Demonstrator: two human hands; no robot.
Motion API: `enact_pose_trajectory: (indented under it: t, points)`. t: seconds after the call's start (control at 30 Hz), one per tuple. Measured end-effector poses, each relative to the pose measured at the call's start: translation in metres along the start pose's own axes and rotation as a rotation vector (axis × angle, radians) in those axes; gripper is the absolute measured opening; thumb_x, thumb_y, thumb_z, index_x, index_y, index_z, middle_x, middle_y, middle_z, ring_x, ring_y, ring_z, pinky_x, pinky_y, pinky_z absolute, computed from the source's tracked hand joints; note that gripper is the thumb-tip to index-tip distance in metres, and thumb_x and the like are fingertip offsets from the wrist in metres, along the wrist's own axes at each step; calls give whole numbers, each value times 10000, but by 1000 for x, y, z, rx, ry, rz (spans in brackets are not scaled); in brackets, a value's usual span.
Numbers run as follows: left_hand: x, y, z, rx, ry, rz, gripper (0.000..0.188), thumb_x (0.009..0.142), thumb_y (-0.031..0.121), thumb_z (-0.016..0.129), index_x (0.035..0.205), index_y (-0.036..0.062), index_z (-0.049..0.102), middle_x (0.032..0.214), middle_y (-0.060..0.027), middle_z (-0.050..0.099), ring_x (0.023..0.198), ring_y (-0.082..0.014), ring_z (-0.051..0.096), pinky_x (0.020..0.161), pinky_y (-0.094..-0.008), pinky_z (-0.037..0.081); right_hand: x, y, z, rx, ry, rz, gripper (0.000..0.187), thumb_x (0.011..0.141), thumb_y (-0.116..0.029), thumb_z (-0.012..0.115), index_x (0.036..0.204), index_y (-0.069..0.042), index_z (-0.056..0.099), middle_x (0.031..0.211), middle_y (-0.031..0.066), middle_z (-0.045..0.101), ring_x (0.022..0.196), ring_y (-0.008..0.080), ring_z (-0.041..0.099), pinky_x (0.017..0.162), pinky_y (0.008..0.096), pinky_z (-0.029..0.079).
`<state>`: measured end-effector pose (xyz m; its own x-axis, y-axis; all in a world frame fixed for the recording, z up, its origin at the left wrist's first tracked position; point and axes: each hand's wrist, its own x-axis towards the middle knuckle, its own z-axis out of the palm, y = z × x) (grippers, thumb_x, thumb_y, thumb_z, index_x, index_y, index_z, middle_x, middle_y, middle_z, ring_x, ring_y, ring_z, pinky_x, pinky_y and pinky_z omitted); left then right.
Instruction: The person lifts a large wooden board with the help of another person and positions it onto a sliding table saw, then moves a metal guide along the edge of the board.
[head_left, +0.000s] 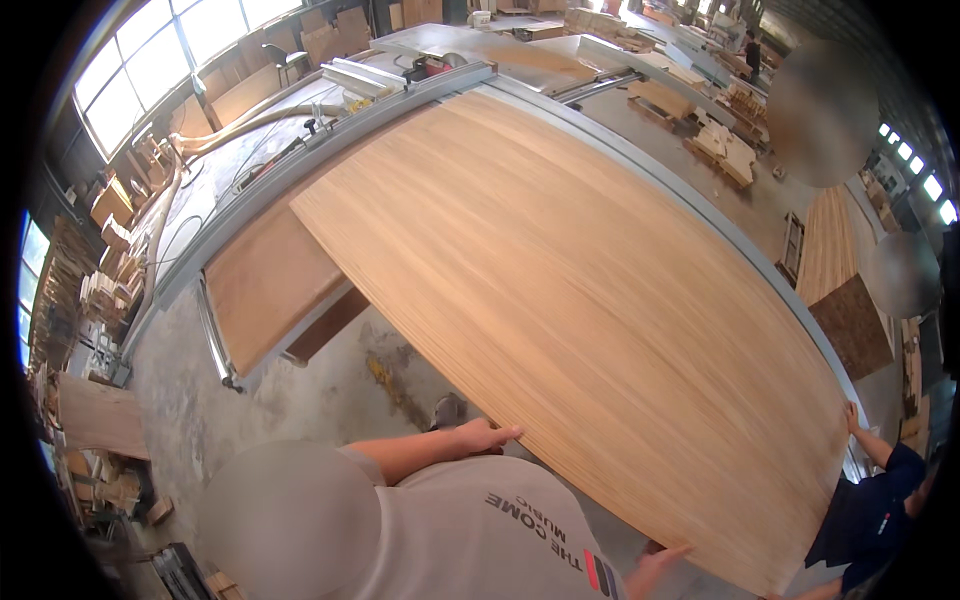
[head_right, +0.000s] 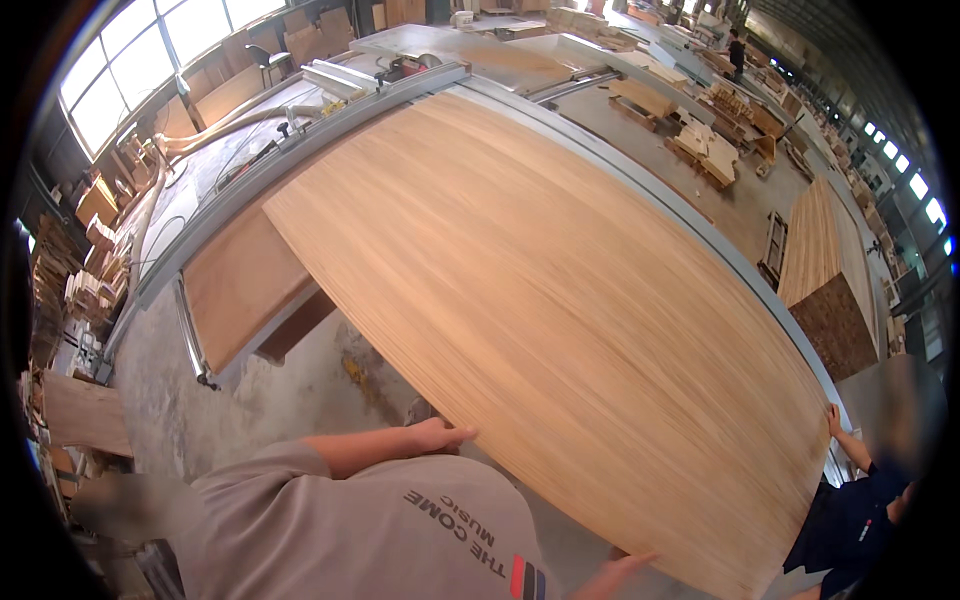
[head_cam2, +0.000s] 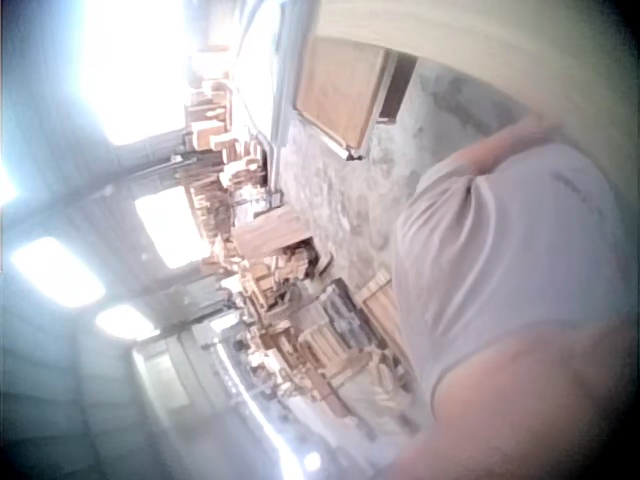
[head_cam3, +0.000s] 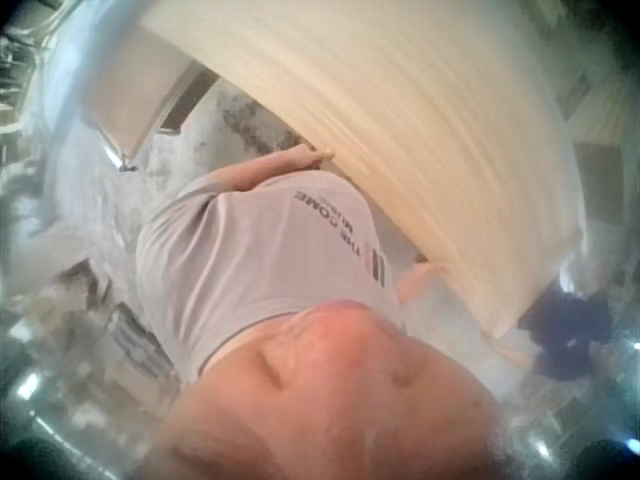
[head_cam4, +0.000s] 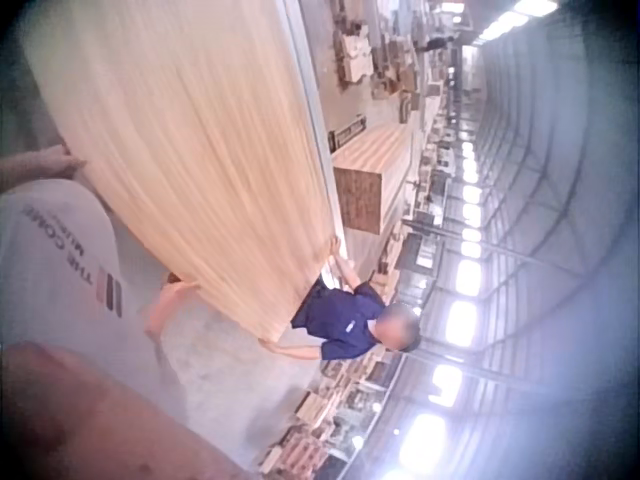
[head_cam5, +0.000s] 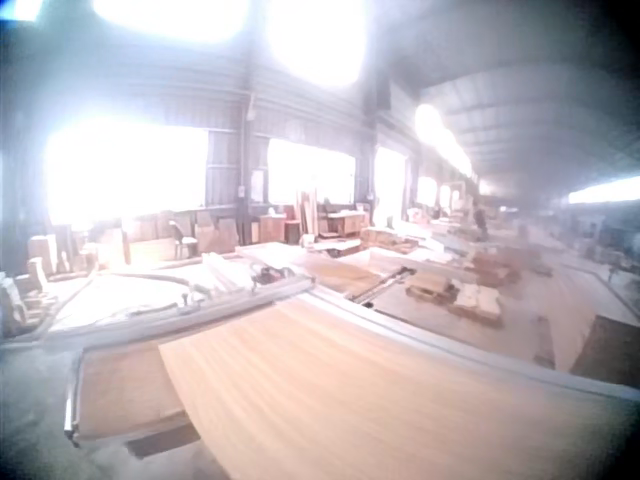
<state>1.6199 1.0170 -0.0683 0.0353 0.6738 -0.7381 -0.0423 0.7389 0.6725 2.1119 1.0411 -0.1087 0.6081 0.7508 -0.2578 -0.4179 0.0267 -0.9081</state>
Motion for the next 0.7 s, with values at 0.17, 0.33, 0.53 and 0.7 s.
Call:
enact_pose_trajectory:
  t: [0.17, 0.33, 0.53, 0.7]
  points:
    - [-3, -20, -103, -42, 297, -52, 588, 840, 566, 526, 880, -13, 619, 662, -89, 590, 663, -200, 595, 597, -323, 476, -106, 35, 118, 78, -5, 138, 765, 796, -691, 489, 1254, -84, 411, 1155, 60, 532, 986, 170, 512, 736, 308, 427]
    - [-12, 20, -203, -274, 325, -66, 575, 881, 526, 466, 807, -26, 612, 642, -92, 592, 569, -222, 565, 575, -349, 464, -142, 96, 162, 4, 116, 570, 659, 808, -666, 497, 1159, -110, 457, 984, 49, 568, 844, 177, 529, 702, 331, 430]
    - [-6, 28, -208, 63, 176, -32, 620, 889, 531, 438, 898, -65, 609, 779, -165, 628, 727, -264, 596, 681, -366, 467, -167, 128, 257, -151, -35, 573, 619, 864, -603, 462, 1274, -140, 433, 1079, 54, 555, 906, 215, 538, 673, 354, 429]
    - [4, 29, -216, 5, 95, -24, 666, 888, 540, 423, 1042, -87, 588, 1023, -274, 603, 1009, -310, 561, 864, -372, 421, -161, 118, 267, -178, -126, 644, 605, 879, -585, 450, 1293, -145, 417, 1175, 59, 528, 1026, 244, 522, 744, 384, 446]
